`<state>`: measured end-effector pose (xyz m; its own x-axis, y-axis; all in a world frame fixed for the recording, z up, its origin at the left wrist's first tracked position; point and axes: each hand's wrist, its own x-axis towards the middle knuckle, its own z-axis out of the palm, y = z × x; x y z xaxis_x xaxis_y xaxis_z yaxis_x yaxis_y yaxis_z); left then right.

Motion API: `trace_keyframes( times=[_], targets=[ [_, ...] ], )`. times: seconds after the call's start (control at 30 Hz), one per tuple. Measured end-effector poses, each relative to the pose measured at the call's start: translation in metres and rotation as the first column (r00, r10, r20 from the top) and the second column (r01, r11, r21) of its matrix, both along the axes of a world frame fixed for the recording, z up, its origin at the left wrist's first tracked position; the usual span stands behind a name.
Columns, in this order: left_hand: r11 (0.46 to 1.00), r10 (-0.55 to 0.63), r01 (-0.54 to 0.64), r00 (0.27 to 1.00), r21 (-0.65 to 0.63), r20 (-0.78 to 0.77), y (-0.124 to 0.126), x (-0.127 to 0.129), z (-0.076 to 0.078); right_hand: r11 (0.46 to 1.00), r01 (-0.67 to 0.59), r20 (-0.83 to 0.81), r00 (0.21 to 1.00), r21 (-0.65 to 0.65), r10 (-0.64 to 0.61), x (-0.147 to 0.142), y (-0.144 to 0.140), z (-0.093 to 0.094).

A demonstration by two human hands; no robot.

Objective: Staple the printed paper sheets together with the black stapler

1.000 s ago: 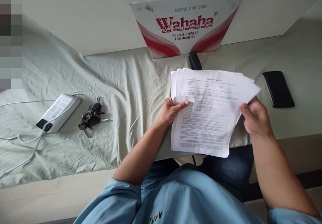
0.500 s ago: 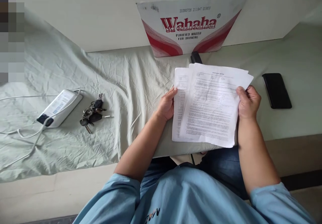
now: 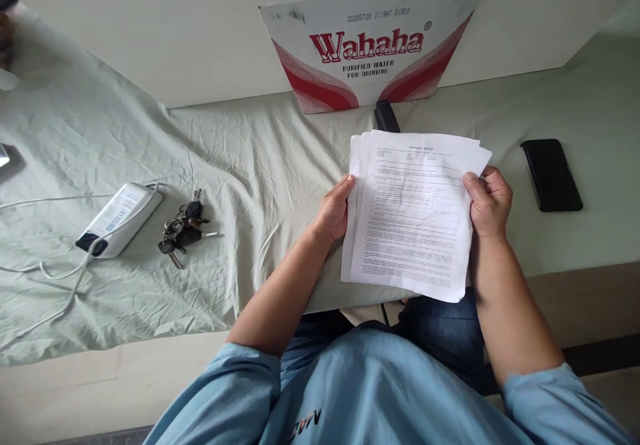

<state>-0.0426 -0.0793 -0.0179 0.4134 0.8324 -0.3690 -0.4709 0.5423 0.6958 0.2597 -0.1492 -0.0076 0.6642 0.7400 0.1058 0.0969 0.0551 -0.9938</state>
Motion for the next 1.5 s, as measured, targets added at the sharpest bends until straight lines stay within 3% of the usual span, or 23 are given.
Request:
trace_keyframes(
  times=[0.17, 0.67, 1.2, 1.5],
  targets=[
    [0.996, -0.085, 0.085, 0.995, -0.001, 0.059, -0.003, -0.001, 0.006, 0.993, -0.075, 0.066, 0.995, 0.087, 0.07, 0.006, 0.002, -0.014],
    [0.996, -0.069, 0.069, 0.998, 0.065, -0.011, -0.009, 0.0, 0.019, 0.993, -0.109, 0.058, 0.993, 0.049, 0.106, 0.002, 0.001, -0.015],
    [0.994, -0.044, 0.048, 0.998, 0.095, -0.049, -0.011, 0.002, 0.018, 0.99, -0.128, -0.014, 0.992, 0.052, 0.129, -0.006, 0.003, -0.013],
    [0.998, 0.045, -0.041, 0.996, 0.054, -0.073, -0.009, 0.002, 0.009, 0.987, -0.156, -0.045, 0.987, 0.026, 0.157, -0.009, 0.001, -0.011]
  ],
)
